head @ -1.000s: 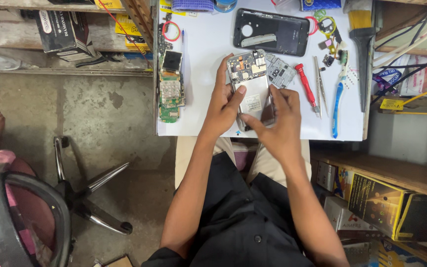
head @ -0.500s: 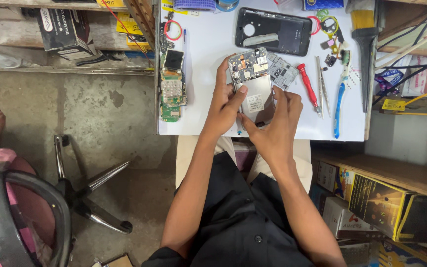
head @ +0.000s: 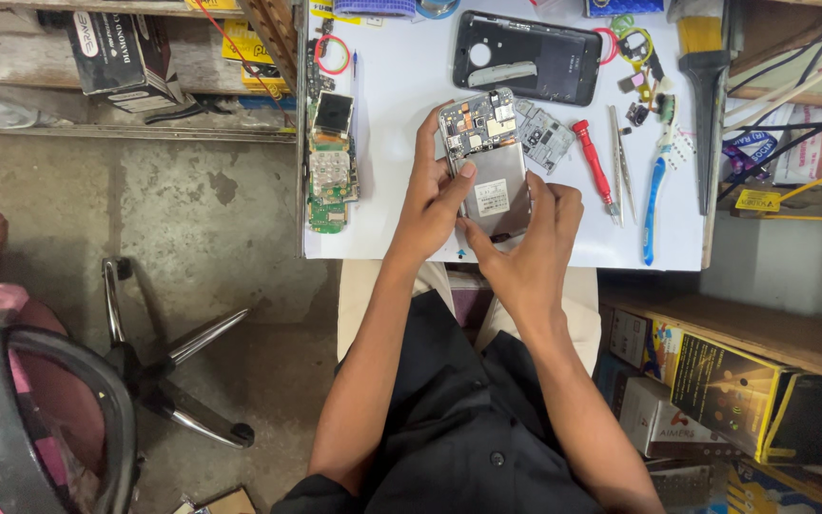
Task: The person reassembles a disassembled smartphone on a workbench. They connect a ribbon cable to the motherboard, place the back cover, insert the battery, and fit a metal shielding plate over the battery compartment.
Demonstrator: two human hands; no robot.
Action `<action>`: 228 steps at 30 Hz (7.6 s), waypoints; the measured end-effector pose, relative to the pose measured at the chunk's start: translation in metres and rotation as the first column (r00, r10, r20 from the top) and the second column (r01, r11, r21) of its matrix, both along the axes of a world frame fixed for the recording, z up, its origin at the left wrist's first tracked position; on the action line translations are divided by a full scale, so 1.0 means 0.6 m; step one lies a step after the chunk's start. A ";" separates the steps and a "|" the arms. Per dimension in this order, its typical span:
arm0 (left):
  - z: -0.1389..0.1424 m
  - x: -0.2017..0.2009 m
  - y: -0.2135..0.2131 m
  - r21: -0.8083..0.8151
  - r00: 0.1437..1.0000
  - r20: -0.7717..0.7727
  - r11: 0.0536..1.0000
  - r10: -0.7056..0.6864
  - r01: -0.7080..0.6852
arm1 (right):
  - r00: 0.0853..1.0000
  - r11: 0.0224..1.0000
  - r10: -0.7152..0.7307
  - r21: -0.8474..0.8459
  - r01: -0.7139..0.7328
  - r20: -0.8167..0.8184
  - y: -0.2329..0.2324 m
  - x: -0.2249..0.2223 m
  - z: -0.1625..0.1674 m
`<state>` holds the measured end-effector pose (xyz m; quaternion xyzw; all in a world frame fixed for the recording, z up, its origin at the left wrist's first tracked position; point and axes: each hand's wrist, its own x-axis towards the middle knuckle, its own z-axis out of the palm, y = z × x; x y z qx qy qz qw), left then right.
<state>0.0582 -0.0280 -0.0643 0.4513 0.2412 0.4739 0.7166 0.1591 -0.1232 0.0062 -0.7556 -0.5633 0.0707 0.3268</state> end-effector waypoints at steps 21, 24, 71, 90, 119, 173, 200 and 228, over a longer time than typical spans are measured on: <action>-0.013 0.002 0.004 -0.014 0.999 0.037 1.000 -0.011 0.011 | 0.893 0.998 0.025 -0.038 -0.047 -0.449 0.001 0.063 -0.016; -0.013 0.003 0.004 0.003 0.999 0.044 1.000 -0.006 0.006 | 0.752 0.999 0.031 -0.010 -0.050 -0.658 0.000 0.084 -0.019; -0.015 0.005 0.005 0.007 1.000 0.021 1.000 0.014 -0.014 | 0.833 0.962 0.247 0.020 -0.273 -0.496 0.031 0.141 0.054; 0.015 0.009 -0.002 -0.044 0.995 0.102 0.999 -0.010 0.015 | 0.869 0.998 -0.060 -0.052 0.039 -0.491 0.058 0.130 0.007; 0.009 0.009 0.002 0.035 0.997 0.076 0.999 0.016 -0.018 | 0.977 0.998 -0.064 0.000 0.065 -0.205 0.040 0.060 -0.001; -0.007 0.005 0.001 -0.041 0.999 -0.030 0.999 0.025 -0.026 | 0.996 0.996 0.087 -0.033 -0.086 0.030 0.013 0.007 0.018; -0.004 0.005 0.002 -0.070 1.000 0.007 0.998 -0.004 0.005 | 0.983 0.983 0.145 0.094 -0.156 0.113 -0.001 0.010 -0.002; -0.004 0.008 0.002 -0.057 0.999 0.033 0.998 -0.001 0.003 | 0.984 0.978 0.126 0.153 -0.145 0.126 -0.003 0.018 -0.009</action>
